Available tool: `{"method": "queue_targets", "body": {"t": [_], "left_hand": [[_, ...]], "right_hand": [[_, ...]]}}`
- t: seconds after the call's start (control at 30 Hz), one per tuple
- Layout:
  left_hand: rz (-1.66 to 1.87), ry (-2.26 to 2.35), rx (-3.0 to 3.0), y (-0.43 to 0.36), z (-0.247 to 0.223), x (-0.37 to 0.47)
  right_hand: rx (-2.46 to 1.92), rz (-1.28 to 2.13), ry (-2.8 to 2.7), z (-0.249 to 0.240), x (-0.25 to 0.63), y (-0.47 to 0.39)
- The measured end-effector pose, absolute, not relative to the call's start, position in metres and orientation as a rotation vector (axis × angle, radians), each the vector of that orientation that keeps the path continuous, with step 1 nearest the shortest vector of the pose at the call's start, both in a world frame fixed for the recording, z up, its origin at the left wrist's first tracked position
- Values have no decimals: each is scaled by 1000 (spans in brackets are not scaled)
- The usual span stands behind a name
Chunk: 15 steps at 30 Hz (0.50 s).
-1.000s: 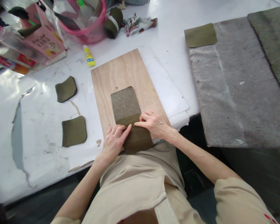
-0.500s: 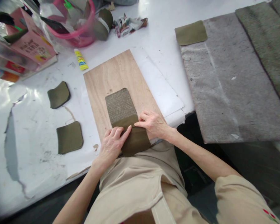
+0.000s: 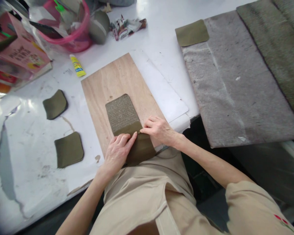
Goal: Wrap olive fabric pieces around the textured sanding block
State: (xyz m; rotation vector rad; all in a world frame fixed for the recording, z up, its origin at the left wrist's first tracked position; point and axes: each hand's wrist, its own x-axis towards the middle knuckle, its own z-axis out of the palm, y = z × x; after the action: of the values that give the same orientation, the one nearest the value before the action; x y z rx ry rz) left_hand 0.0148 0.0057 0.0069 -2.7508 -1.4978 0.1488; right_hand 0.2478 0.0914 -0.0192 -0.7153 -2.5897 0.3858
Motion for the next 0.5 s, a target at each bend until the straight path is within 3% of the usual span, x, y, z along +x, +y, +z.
{"method": "queue_targets", "body": {"t": [0.23, 0.5], "left_hand": [[222, -1539, -2794, 10, 12, 17], [232, -1492, -2839, 16, 17, 21]], "right_hand": [[-742, 418, -2566, -17, 248, 90], [-712, 234, -2580, -20, 247, 87]]}}
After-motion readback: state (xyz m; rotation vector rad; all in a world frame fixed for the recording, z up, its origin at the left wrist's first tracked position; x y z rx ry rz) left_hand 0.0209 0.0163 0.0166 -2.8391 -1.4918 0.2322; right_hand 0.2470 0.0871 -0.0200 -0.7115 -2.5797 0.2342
